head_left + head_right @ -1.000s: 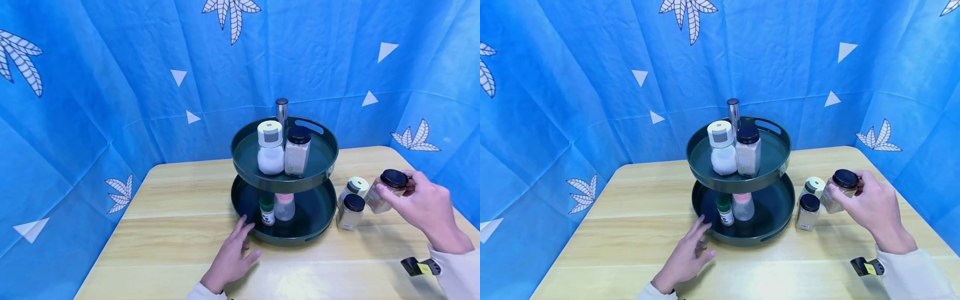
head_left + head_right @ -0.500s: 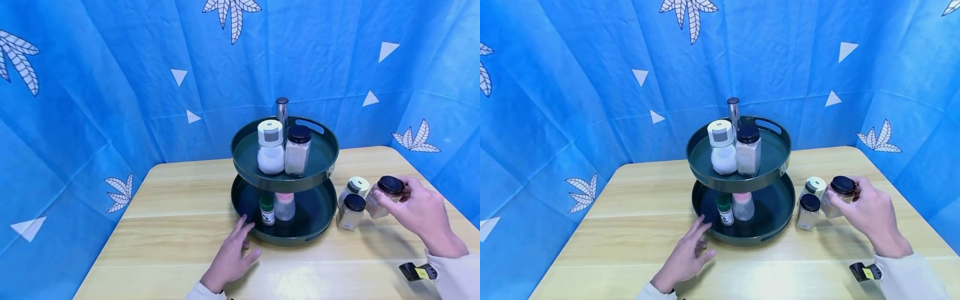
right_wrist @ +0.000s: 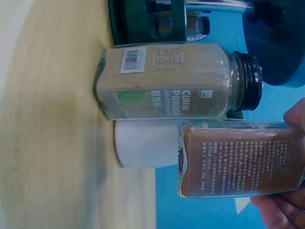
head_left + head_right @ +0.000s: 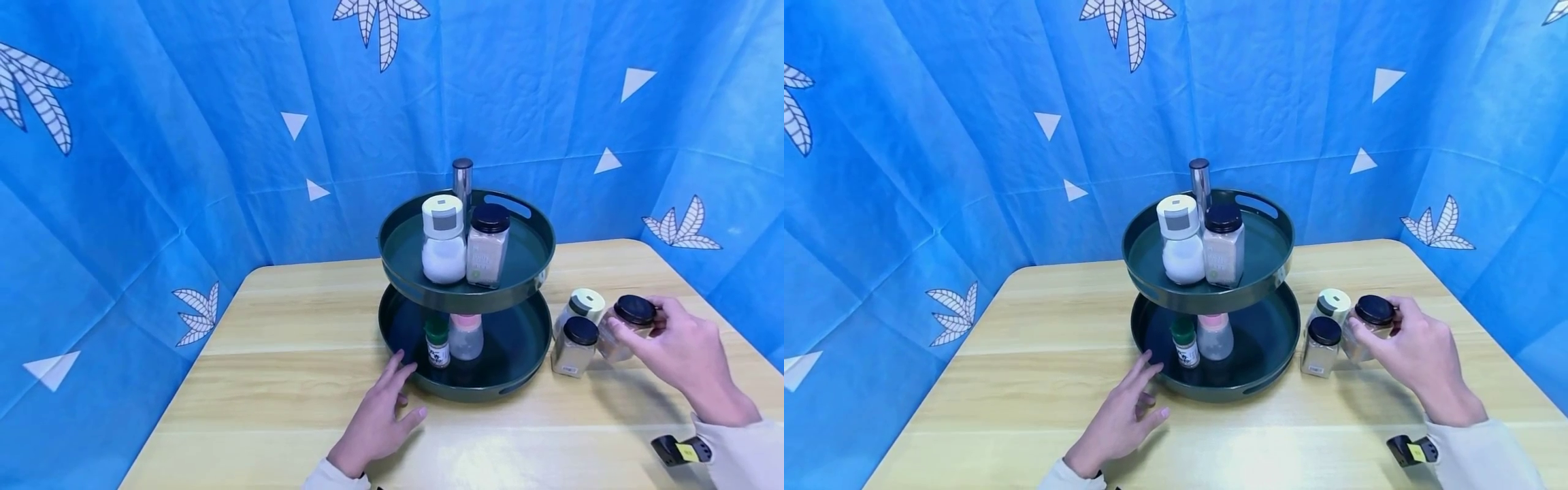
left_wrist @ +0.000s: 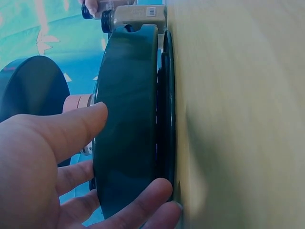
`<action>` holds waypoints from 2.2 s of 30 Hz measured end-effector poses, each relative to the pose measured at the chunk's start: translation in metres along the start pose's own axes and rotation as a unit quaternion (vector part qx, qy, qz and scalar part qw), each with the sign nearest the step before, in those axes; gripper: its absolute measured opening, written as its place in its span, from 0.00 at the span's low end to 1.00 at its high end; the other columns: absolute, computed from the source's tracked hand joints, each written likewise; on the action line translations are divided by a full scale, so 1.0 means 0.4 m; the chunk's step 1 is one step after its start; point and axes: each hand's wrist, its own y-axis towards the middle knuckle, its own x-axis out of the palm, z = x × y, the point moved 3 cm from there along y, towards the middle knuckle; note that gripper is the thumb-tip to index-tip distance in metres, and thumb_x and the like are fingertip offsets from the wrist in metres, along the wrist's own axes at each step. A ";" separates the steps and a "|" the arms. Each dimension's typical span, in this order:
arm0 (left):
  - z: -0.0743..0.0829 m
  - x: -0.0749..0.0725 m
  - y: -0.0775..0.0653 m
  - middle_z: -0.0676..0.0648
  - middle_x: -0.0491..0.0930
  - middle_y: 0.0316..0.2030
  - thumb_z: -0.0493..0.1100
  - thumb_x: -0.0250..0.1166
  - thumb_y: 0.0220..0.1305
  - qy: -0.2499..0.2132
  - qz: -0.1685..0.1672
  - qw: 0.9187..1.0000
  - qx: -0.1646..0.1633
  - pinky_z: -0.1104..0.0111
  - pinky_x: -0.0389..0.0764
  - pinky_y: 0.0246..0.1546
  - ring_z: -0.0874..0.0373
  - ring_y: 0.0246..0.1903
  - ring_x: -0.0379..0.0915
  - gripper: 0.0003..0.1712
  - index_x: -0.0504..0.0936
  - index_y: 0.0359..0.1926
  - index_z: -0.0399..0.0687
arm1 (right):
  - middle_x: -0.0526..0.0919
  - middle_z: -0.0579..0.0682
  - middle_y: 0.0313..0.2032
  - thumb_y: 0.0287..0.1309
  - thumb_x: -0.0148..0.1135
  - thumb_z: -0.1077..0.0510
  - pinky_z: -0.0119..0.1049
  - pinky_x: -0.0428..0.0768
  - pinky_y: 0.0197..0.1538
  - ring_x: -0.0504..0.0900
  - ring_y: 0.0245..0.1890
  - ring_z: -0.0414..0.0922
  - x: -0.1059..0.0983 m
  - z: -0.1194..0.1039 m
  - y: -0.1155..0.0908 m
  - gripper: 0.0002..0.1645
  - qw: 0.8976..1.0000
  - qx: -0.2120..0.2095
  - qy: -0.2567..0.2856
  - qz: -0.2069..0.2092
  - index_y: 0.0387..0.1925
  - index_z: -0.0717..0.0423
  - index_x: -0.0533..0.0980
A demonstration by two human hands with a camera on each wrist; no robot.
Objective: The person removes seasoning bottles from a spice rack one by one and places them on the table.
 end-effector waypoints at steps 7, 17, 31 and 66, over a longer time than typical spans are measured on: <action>0.000 -0.001 -0.005 0.43 0.46 0.74 0.49 0.64 0.62 0.000 -0.001 1.000 -0.004 0.62 0.80 0.41 0.58 0.41 0.76 0.38 0.60 0.69 0.46 | 0.81 0.66 0.22 0.42 0.73 0.45 0.40 0.67 0.18 0.76 0.18 0.55 0.016 0.009 -0.014 0.37 1.000 -0.001 -0.006 -0.018 0.41 0.75 0.72; -0.002 0.002 -0.003 0.42 0.46 0.74 0.50 0.64 0.62 0.005 0.004 1.000 0.009 0.64 0.80 0.40 0.58 0.40 0.75 0.38 0.60 0.69 0.46 | 0.80 0.64 0.22 0.45 0.71 0.43 0.38 0.67 0.19 0.75 0.18 0.52 0.024 0.014 -0.025 0.38 0.999 0.003 -0.006 -0.035 0.42 0.74 0.71; -0.003 0.004 -0.003 0.43 0.46 0.74 0.49 0.64 0.62 0.005 0.004 1.000 0.009 0.64 0.79 0.40 0.59 0.40 0.74 0.38 0.60 0.69 0.48 | 0.81 0.67 0.25 0.48 0.70 0.43 0.39 0.68 0.19 0.75 0.19 0.52 0.045 0.023 -0.038 0.38 0.998 0.007 0.002 -0.060 0.44 0.74 0.70; -0.004 0.002 -0.003 0.42 0.46 0.74 0.50 0.64 0.62 0.004 0.004 1.000 0.010 0.64 0.79 0.40 0.59 0.40 0.74 0.38 0.60 0.69 0.47 | 0.82 0.70 0.28 0.45 0.71 0.43 0.49 0.74 0.21 0.78 0.22 0.58 0.075 0.036 -0.051 0.40 0.997 0.012 -0.015 -0.074 0.45 0.74 0.70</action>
